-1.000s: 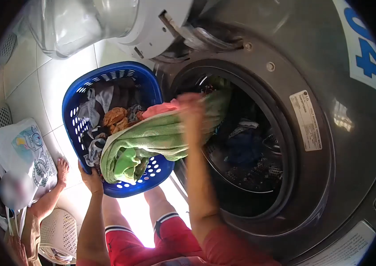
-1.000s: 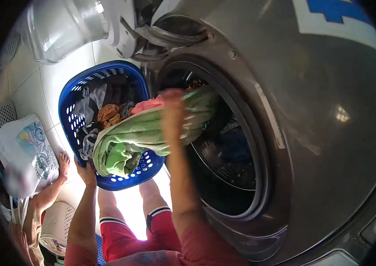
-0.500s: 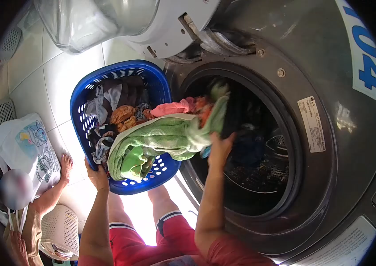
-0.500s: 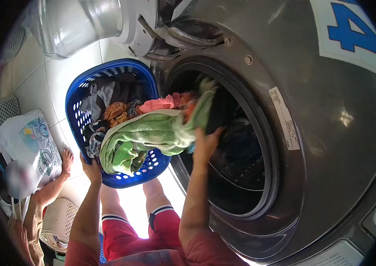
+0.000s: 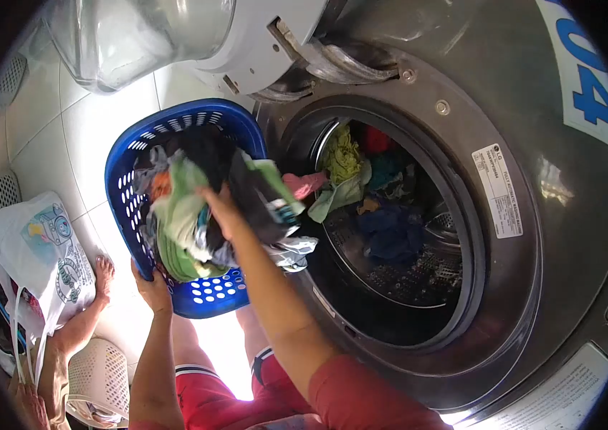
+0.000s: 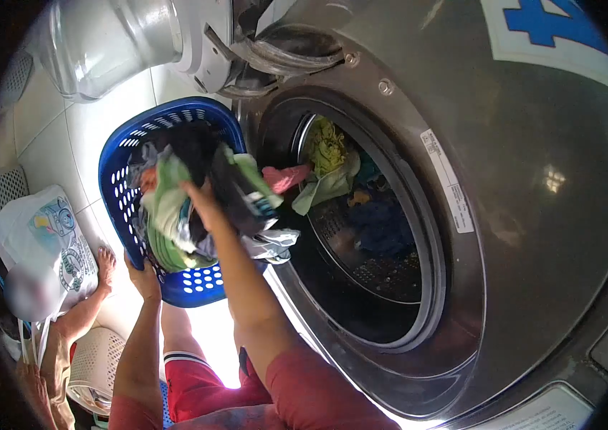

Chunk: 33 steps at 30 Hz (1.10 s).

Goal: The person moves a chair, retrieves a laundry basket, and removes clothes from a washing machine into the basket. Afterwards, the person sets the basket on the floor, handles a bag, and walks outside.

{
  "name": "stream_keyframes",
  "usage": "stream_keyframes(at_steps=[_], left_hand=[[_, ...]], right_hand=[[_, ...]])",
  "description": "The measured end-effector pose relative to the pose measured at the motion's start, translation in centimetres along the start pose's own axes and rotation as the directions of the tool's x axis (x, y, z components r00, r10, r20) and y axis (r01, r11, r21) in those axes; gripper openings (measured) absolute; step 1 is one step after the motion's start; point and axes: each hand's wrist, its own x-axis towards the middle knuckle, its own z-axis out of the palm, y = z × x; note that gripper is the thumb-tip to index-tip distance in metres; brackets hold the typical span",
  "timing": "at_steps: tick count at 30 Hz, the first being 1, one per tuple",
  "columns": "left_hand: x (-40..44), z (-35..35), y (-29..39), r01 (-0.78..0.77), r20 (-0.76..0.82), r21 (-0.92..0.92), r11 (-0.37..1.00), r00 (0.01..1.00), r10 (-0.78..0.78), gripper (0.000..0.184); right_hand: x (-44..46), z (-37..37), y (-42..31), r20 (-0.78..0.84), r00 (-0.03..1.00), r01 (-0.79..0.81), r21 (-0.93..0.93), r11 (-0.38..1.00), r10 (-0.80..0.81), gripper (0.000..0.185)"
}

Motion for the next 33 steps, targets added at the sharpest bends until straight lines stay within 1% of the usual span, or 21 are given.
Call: stream_keyframes(at_steps=[1, 3, 5, 6, 7, 8, 10, 11, 13, 14, 16, 17, 18, 20, 21, 22, 24, 26, 28, 30, 33], left_hand=[[0.3, 0.1, -0.8, -0.054, -0.016, 0.026, 0.998, 0.998, 0.055, 0.049], [0.2, 0.2, -0.9, -0.102, -0.027, 0.046, 0.994, 0.994, 0.103, 0.049], [0.0, 0.2, 0.1, -0.027, -0.038, 0.008, 1.0, 0.999, 0.027, 0.049], [0.0, 0.2, 0.3, -0.025, -0.042, 0.002, 1.0, 0.999, 0.025, 0.049], [0.0, 0.2, 0.4, -0.039, -0.03, -0.005, 0.999, 0.999, 0.039, 0.049], [0.1, 0.2, 0.3, -0.055, -0.021, -0.009, 0.998, 0.998, 0.055, 0.049], [0.1, 0.1, -0.3, -0.064, -0.042, 0.003, 0.998, 0.997, 0.064, 0.049], [0.0, 0.0, 0.0, -0.057, -0.029, -0.002, 0.998, 0.998, 0.057, 0.049], [0.0, 0.1, 0.1, -0.046, -0.018, 0.009, 0.999, 0.999, 0.046, 0.049], [0.0, 0.2, 0.0, -0.047, -0.016, 0.012, 0.999, 0.999, 0.048, 0.049], [0.0, 0.2, 0.0, -0.015, -0.006, 0.004, 1.0, 1.0, 0.015, 0.049], [0.0, 0.1, 0.0, -0.017, -0.005, -0.001, 1.0, 1.0, 0.017, 0.049], [0.0, 0.1, 0.0, -0.028, -0.012, -0.009, 1.0, 1.0, 0.028, 0.049], [0.0, 0.3, 0.1, -0.04, -0.022, -0.018, 0.999, 0.999, 0.039, 0.048], [0.1, 0.3, 0.1, -0.037, -0.022, -0.008, 0.999, 0.999, 0.037, 0.048], [0.0, 0.1, 0.2, -0.033, -0.023, 0.007, 0.999, 0.999, 0.033, 0.048], [0.0, 0.1, 0.6, -0.034, -0.026, -0.003, 0.999, 0.999, 0.034, 0.048], [-0.2, 0.1, 0.7, -0.01, -0.029, 0.006, 1.0, 1.0, 0.01, 0.048], [-0.2, -0.1, 0.6, -0.022, -0.018, 0.015, 1.0, 1.0, 0.022, 0.048], [0.1, 0.0, 0.2, -0.058, -0.022, 0.035, 0.998, 0.998, 0.059, 0.048], [0.1, 0.1, 0.4, -0.03, -0.015, 0.002, 1.0, 0.999, 0.03, 0.048]], right_hand=[[1.8, -1.6, -1.1, 0.059, 0.997, -0.033, -0.202, 0.979, 0.046, 0.083], [1.3, -5.1, -4.8, 0.294, 0.954, 0.156, -0.33, 0.931, -0.055, 0.062], [-2.2, -9.9, -9.8, 0.395, 0.91, 0.145, -0.025, 0.989, -0.123, 0.043], [-2.4, -13.3, -10.2, 0.293, 0.927, 0.219, 0.091, 0.972, -0.236, 0.036], [-0.8, -17.2, -8.2, 0.064, 0.909, 0.409, 0.059, 0.91, -0.413, 0.034], [0.3, -19.1, -7.4, -0.423, 0.829, 0.394, -0.021, 0.919, -0.366, 0.04], [7.0, -27.1, -1.5, -0.587, 0.773, 0.102, -0.258, 0.961, -0.24, 0.053], [8.2, -26.8, -0.3, -0.581, 0.779, 0.099, -0.255, 0.962, -0.234, 0.053], [9.7, -25.7, 1.8, -0.505, 0.757, 0.267, -0.341, 0.901, -0.415, 0.053], [9.9, -25.8, 2.8, -0.507, 0.757, 0.265, -0.338, 0.903, -0.412, 0.053], [9.2, -26.0, 4.2, -0.428, 0.803, 0.162, -0.513, 0.843, -0.415, 0.057], [6.5, -24.0, 2.8, -0.435, 0.816, 0.261, -0.311, 0.914, -0.381, 0.057], [6.0, -24.1, 3.2, -0.434, 0.813, 0.266, -0.316, 0.911, -0.388, 0.057], [5.7, -24.1, 3.8, -0.461, 0.764, 0.168, -0.532, 0.83, -0.451, 0.055], [3.4, -21.8, 1.2, -0.515, 0.791, 0.144, -0.366, 0.919, -0.329, 0.051], [2.5, -20.9, 1.4, -0.511, 0.797, 0.141, -0.36, 0.922, -0.322, 0.051], [0.2, -19.7, 2.1, -0.473, 0.733, 0.163, -0.575, 0.801, -0.489, 0.049], [-5.5, -12.3, -0.6, -0.502, 0.789, -0.124, -0.695, 0.708, -0.355, 0.048], [-9.2, -6.0, 0.4, -0.416, 0.744, -0.027, -0.8, 0.599, -0.522, 0.047], [-10.3, -2.0, 2.0, -0.295, 0.829, 0.124, -0.73, 0.672, -0.474, 0.044], [-9.4, 2.8, 3.5, -0.172, 0.835, 0.225, -0.759, 0.611, -0.523, 0.041]])
